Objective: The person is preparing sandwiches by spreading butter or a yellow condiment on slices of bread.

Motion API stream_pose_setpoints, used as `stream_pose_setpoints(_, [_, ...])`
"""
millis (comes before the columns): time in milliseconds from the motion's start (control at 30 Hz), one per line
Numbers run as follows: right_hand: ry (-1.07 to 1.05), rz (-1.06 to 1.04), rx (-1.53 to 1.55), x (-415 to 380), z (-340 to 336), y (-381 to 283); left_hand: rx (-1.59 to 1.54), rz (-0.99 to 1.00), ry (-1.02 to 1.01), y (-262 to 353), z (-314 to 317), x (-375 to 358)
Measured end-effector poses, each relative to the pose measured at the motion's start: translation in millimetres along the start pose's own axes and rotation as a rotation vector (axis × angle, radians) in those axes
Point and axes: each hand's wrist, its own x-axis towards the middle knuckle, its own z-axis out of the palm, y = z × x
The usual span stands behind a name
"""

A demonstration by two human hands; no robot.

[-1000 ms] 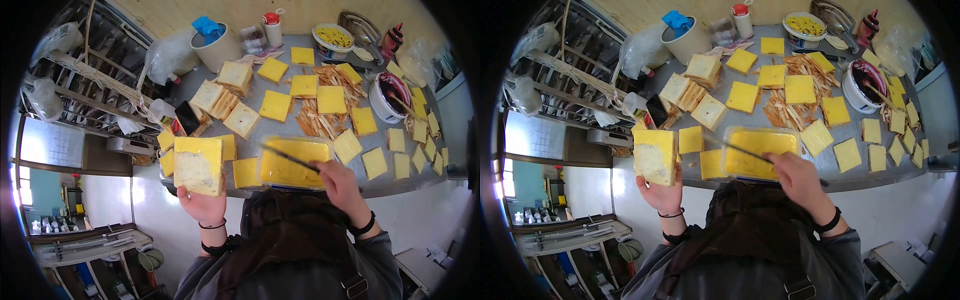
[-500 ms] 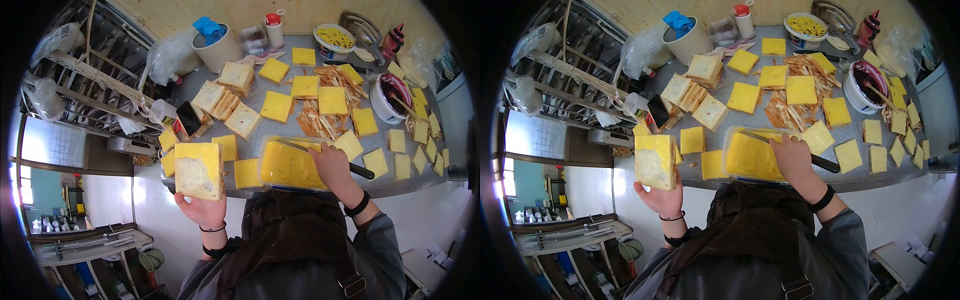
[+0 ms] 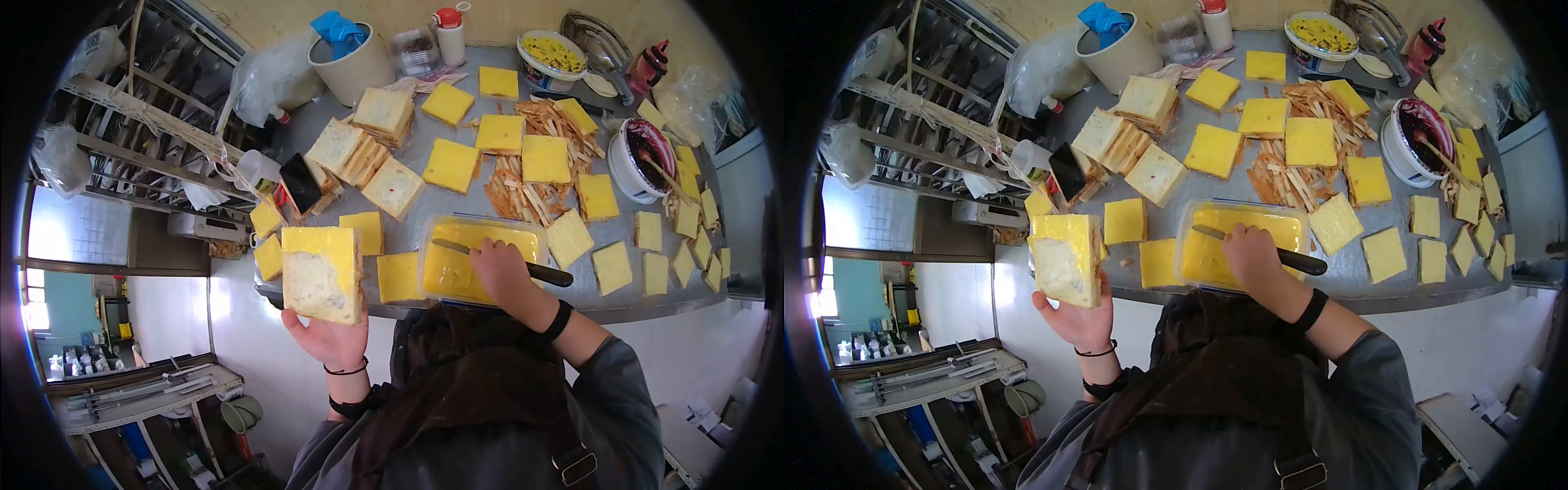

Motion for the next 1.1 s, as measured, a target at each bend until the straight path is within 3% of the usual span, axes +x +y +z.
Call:
stream_pose_setpoints(200, [-0.053,-0.171,0.098,-28.8,-14.4,-12.1,-0.023,0.003,0.000,1.2,-1.5,0.8])
stream_pose_setpoints(233, [-0.145,-0.169,0.126,-32.3,-18.1,-14.2,-0.026,0.003,0.002,0.6,-0.4,1.2])
stream_pose_setpoints(433, [-0.235,-0.174,0.376,-39.8,-18.5,4.1,0.013,0.008,-0.011,4.1,-2.9,-2.3])
stream_pose_setpoints(633, [-0.361,-0.100,0.530,-36.0,-8.7,22.1,0.019,0.010,-0.031,7.5,-3.9,-2.6])
stream_pose_setpoints(733, [-0.297,-0.084,0.678,-38.2,-2.3,30.9,-0.016,0.014,0.001,8.1,-6.2,-2.4])
stream_pose_setpoints(833, [-0.509,0.016,0.905,-33.5,-2.9,40.9,-0.002,0.027,-0.003,6.7,-5.2,-2.1])
stream_pose_setpoints(1033, [-0.628,0.095,1.276,-39.0,-16.6,59.9,0.038,0.171,0.062,5.5,2.9,-3.7])
stream_pose_setpoints(1100, [-0.546,0.190,1.348,-45.7,-31.1,60.4,0.049,0.147,-0.012,7.0,-2.6,-4.8])
